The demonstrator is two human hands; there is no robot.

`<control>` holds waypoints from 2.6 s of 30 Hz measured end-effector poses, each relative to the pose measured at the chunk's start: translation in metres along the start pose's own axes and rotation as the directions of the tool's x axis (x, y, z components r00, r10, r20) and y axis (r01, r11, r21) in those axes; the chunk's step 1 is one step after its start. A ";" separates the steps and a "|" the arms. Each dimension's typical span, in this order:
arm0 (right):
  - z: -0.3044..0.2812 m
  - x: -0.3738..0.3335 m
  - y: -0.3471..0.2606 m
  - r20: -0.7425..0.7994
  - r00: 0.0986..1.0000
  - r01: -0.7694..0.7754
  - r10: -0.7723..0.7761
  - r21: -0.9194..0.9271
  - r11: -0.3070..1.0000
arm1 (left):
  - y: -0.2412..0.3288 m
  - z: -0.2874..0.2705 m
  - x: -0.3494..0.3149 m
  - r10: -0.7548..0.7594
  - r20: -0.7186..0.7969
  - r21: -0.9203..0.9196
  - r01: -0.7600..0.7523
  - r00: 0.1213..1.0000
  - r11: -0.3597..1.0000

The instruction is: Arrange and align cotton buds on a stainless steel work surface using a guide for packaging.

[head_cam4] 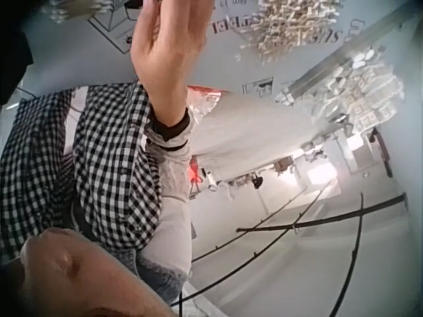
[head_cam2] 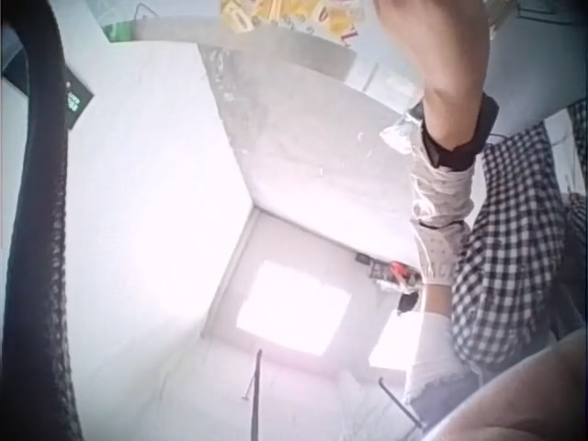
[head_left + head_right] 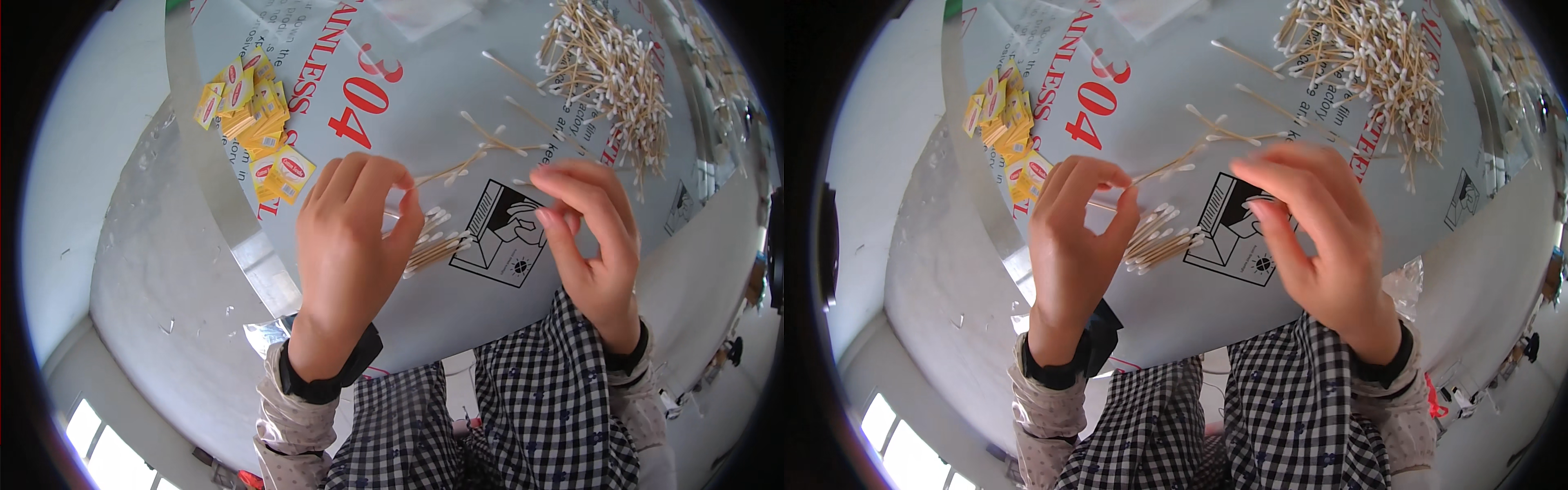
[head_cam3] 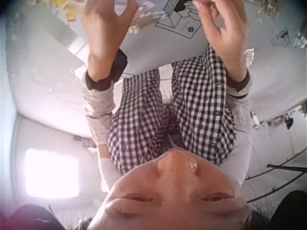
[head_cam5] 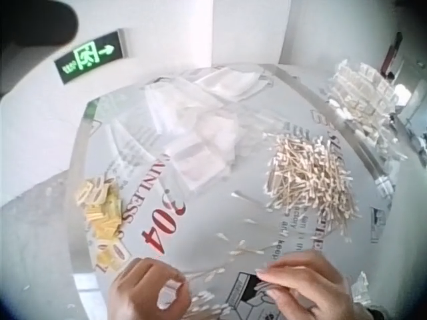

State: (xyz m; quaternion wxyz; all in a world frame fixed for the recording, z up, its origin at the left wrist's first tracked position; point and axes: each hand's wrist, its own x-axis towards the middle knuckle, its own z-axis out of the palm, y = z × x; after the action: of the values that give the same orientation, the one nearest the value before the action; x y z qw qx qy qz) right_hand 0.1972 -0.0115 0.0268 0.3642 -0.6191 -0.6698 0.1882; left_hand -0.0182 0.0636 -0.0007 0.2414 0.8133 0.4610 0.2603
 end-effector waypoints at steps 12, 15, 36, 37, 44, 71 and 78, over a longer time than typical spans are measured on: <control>0.003 0.015 0.039 0.077 0.995 0.081 -0.064 -0.255 0.964 | -0.011 -0.028 -0.029 -0.073 0.024 0.080 0.071 0.997 0.994; 0.012 0.023 0.041 0.056 0.996 0.077 -0.065 -0.236 0.969 | -0.020 -0.030 -0.026 -0.116 -0.018 0.125 0.117 0.993 0.985; 0.009 0.043 0.048 -0.021 0.999 -0.036 0.034 -0.107 0.994 | -0.007 -0.015 -0.003 0.066 0.041 0.059 -0.069 0.997 0.996; 0.007 0.058 0.053 -0.035 0.997 0.066 -0.074 -0.191 0.979 | -0.009 -0.012 0.001 0.081 0.043 0.067 -0.084 0.996 0.994; 0.016 0.064 0.058 0.076 0.995 0.080 -0.062 -0.274 0.958 | -0.012 -0.003 -0.001 -0.007 0.111 0.002 0.007 0.994 1.000; 0.022 0.031 0.030 0.304 0.941 0.214 -0.151 -0.186 0.959 | 0.013 0.007 -0.035 0.037 0.308 0.190 -0.100 0.951 0.977; -0.002 0.029 0.045 0.258 0.963 0.176 -0.077 -0.390 0.904 | 0.012 0.009 -0.043 0.000 0.370 0.228 -0.091 0.929 0.969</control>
State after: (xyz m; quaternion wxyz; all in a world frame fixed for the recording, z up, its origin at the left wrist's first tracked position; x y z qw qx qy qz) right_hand 0.2303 0.0237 0.0039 0.1555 -0.6097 -0.7718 0.0918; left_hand -0.0240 0.0190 -0.0088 0.2166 0.8813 0.4169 0.0515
